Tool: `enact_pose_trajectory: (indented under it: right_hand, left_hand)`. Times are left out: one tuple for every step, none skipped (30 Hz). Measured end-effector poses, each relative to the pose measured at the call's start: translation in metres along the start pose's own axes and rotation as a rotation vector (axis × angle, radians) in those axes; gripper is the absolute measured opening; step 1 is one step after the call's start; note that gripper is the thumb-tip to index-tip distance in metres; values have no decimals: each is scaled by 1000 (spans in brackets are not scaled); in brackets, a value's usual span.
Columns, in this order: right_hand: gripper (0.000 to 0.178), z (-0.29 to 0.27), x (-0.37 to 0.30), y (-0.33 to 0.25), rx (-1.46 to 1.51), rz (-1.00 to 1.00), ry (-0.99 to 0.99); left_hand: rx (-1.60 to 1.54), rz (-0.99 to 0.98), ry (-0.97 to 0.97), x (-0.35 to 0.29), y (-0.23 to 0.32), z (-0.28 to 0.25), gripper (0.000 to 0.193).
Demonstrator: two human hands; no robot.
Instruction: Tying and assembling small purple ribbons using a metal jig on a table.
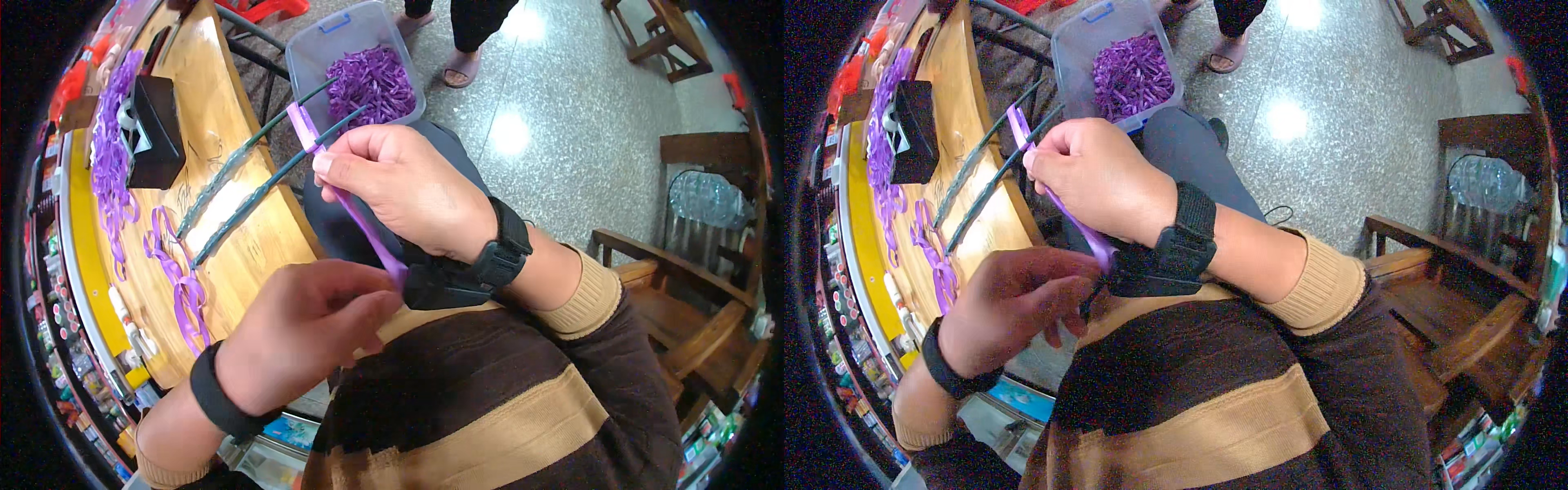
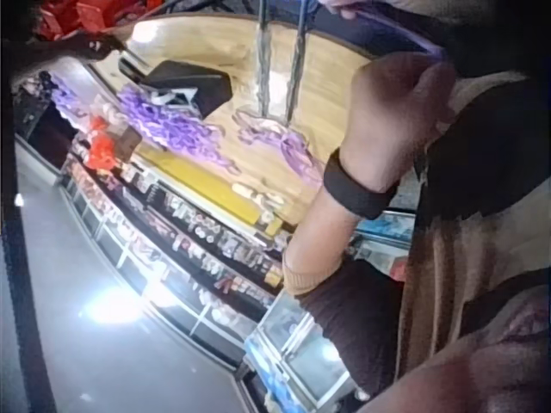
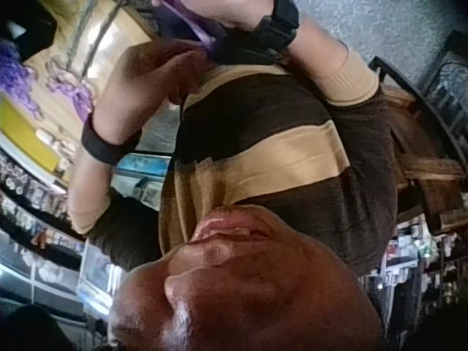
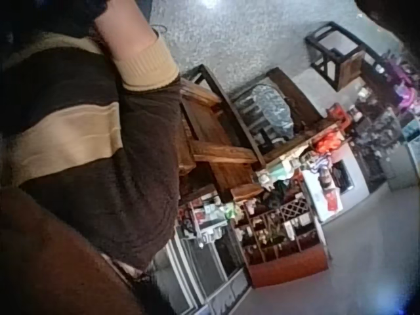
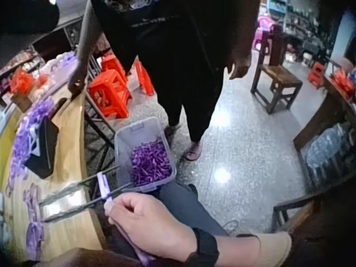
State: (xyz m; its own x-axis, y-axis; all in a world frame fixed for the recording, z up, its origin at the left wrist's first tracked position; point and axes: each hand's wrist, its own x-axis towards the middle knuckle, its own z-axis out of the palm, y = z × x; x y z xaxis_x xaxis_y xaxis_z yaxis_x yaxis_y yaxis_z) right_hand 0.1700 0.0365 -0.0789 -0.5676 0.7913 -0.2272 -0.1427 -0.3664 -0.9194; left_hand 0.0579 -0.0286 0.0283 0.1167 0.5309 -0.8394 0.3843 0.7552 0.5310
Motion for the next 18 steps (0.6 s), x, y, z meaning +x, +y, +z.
enact_pose_trajectory:
  right_hand:
    - [22, 0, -1, 1, -37, -27, 15]
    - [22, 1, -3, 1, -43, -24, 19]
    - [21, 1, -6, 1, 16, -4, 17]
    - [20, 1, -9, 1, 75, 16, 17]
    - [20, 2, -12, -1, 69, 17, 12]
    - [20, 3, -16, -6, -1, 26, 11]
    - [20, 4, -21, -11, -71, 34, 11]
    - [20, 5, -26, -16, -79, 35, 11]
    - [20, 5, -32, -22, -60, 127, -9]
    - [20, 6, -37, -24, -41, 221, -27]
    - [20, 7, -40, -24, -47, 220, -26]
    - [21, 8, -43, -23, -66, 186, -11]
    - [21, 10, -45, -20, -85, 152, 4]
    - [20, 11, -47, -18, -79, 109, 38]
    - [20, 11, -48, -20, -87, 111, 44]
    - [20, 11, -51, -24, -113, 128, 43]
    - [20, 12, -52, -29, -138, 144, 37]
    - [20, 13, -54, -32, -143, 145, 37]
  left_hand:
    - [74, 14, 21, -4, 1, 0, 22]
    - [238, 134, 31, -6, 4, -8, 20]
    - [236, 139, 27, -7, 7, -18, 20]
    - [199, 193, 116, -6, 10, -27, 19]
    - [157, 243, 211, -7, 12, -35, 17]
    - [196, 279, 293, -5, 14, -41, 17]
    - [235, 314, 373, -3, 15, -47, 17]
    - [254, 331, 384, -1, 17, -53, 16]
    - [248, 336, 383, 3, 17, -56, 16]
    - [300, 445, 395, 8, 14, -59, 16]
    - [355, 554, 408, 12, 11, -61, 17]
    - [340, 654, 399, 17, 5, -64, 14]
    - [336, 657, 399, 19, 4, -64, 14]
    - [495, 760, 424, 21, 4, -63, 13]
    - [656, 862, 449, 24, 4, -62, 14]
    - [758, 905, 466, 27, 4, -61, 19]
    - [753, 909, 467, 30, 4, -60, 19]
    - [834, 993, 484, 33, 2, -59, 19]
